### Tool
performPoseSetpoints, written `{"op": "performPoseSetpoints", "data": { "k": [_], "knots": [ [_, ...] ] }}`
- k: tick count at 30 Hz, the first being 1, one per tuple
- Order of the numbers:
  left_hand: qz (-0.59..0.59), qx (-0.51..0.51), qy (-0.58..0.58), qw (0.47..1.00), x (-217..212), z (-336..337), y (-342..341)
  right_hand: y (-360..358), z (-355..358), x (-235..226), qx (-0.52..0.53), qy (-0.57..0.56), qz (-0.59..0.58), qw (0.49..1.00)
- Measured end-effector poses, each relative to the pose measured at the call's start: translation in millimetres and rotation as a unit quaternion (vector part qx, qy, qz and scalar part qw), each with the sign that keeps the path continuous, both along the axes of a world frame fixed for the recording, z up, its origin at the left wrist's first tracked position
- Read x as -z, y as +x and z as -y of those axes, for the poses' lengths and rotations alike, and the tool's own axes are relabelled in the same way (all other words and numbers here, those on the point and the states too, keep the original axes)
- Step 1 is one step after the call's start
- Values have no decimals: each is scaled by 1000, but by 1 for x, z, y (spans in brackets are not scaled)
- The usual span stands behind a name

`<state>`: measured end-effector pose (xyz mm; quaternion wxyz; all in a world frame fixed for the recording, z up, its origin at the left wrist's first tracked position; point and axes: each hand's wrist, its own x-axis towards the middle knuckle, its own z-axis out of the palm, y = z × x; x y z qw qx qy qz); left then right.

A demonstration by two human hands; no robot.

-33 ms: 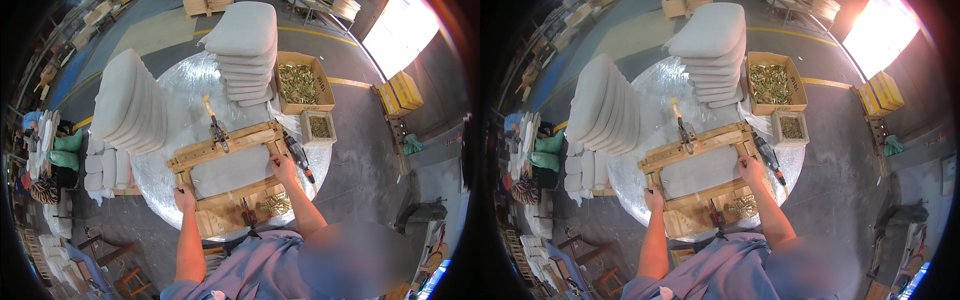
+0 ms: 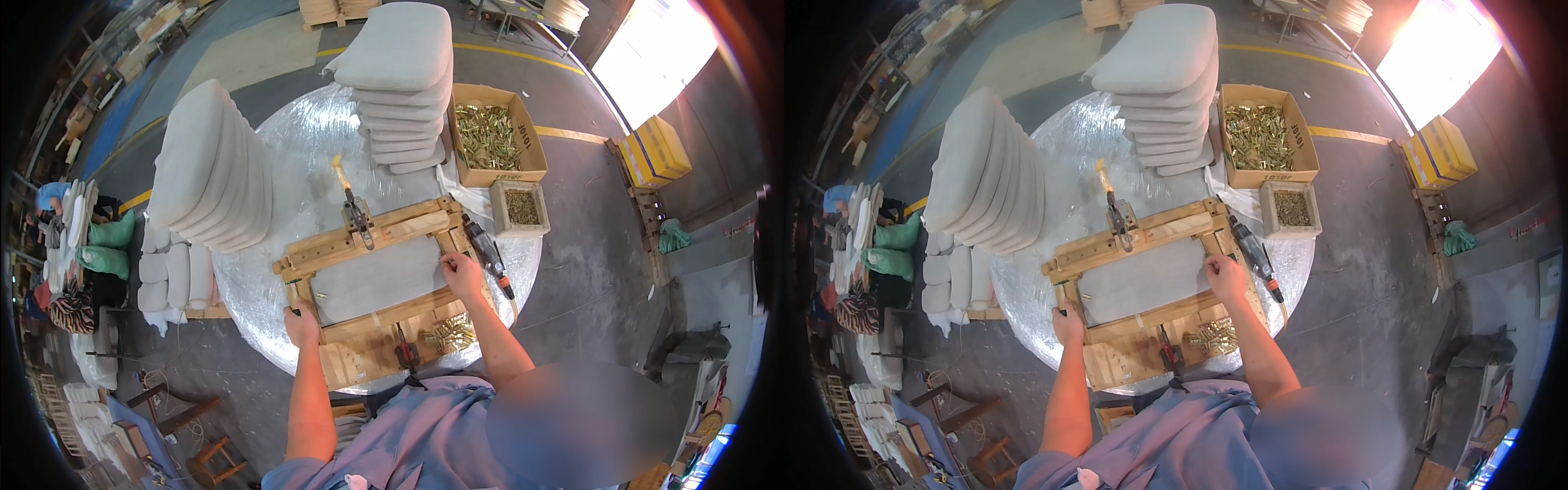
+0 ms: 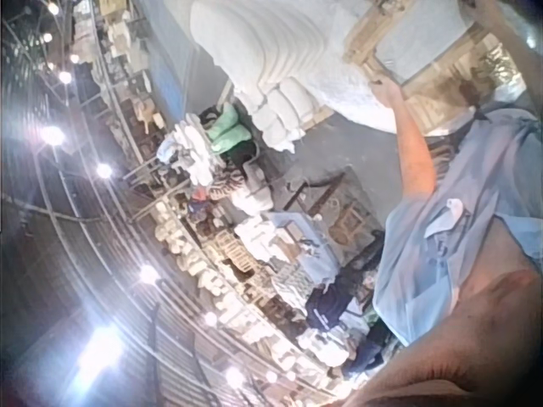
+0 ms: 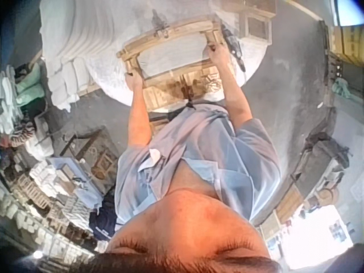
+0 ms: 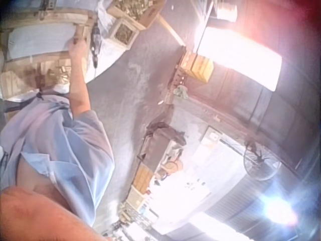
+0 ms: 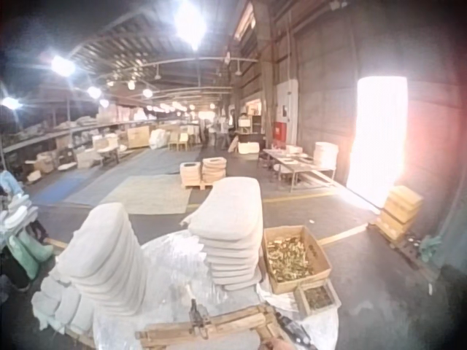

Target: The person uses a pneumatic staple gun to attach fabric to a wooden frame, then places a cushion onto the frame and staples it in place. The person repeats this process with additional cushions, stacking them on the workbench.

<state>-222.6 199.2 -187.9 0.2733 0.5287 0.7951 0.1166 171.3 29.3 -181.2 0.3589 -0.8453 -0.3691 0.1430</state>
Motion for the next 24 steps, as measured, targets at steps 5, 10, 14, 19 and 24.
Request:
{"op": "performPoseSetpoints", "data": {
  "k": [5,10,14,19,24],
  "knots": [
    [24,8,4,1000,-2,-6,7,7,1,3,-47,16,1,999],
    [20,7,9,1000,9,-10,2,3,-3,-1,-1,19,-14,1000],
    [8,10,2,1000,14,-12,0,-6,-10,-18,-1,-59,-28,998],
    [6,2,12,1000,14,-10,1,-19,-34,-36,-14,-8,-3,1000],
    [21,4,4,1000,4,-10,7,-9,-41,-29,-53,-20,1,998]
  ]
}}
